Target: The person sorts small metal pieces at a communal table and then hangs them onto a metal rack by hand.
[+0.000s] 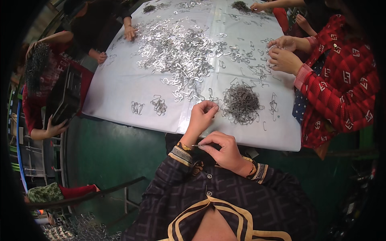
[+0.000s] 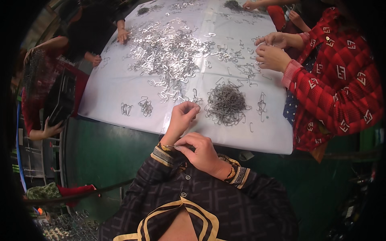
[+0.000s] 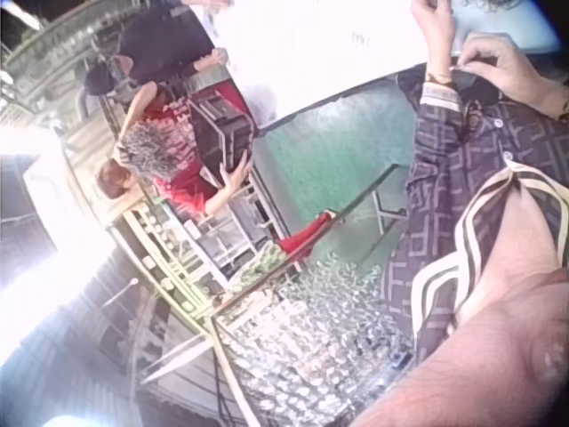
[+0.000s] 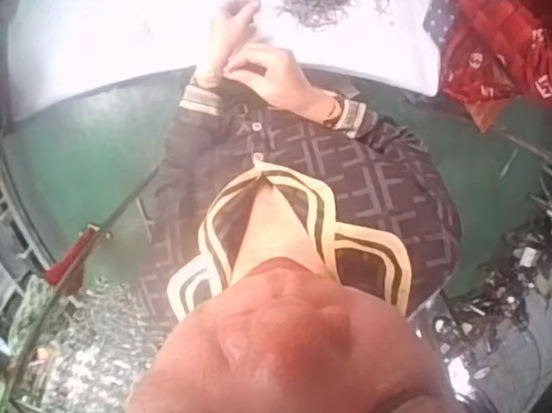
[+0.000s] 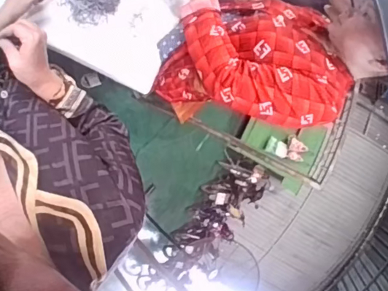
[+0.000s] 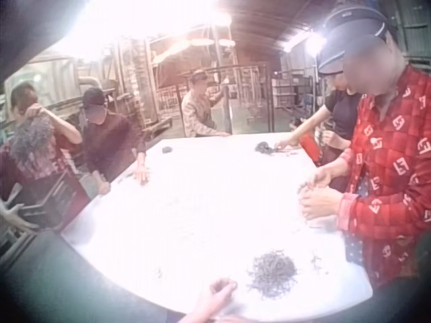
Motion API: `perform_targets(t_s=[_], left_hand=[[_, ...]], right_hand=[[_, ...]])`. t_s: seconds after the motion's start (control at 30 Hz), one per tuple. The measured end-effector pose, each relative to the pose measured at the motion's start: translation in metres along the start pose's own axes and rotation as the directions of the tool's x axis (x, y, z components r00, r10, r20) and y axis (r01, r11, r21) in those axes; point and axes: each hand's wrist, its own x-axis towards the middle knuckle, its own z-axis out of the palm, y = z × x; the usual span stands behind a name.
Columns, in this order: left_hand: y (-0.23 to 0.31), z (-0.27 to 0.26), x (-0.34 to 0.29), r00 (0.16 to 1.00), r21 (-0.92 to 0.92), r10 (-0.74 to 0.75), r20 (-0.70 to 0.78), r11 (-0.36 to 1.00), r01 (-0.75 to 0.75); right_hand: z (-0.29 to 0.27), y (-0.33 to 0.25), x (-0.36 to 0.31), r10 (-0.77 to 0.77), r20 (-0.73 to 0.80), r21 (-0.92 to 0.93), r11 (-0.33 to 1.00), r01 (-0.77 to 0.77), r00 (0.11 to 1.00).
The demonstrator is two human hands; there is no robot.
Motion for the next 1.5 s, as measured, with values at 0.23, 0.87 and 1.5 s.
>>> perform_targets(t_s=[0.23, 0.87, 1.5], left_hand=[[0.046, -0.032, -0.054, 0.988, -0.270, 0.151, -0.033, 0.951, -0.154], [0.048, -0.035, -0.136, 0.906, -0.107, 0.381, -0.185, 0.909, -0.404], [0.035, -0.042, -0.144, 0.895, -0.017, 0.396, -0.206, 0.913, -0.408]], right_hand=[[0.001, -0.005, 0.003, 0.102, -0.078, -0.010, 0.995, -0.103, 0.992], [0.008, 0.003, 0.006, 0.045, -0.015, 0.026, 0.999, -0.044, 0.999], [-0.004, 0.120, 0.087, -0.045, -0.077, -0.702, 0.712, -0.022, 0.996]])
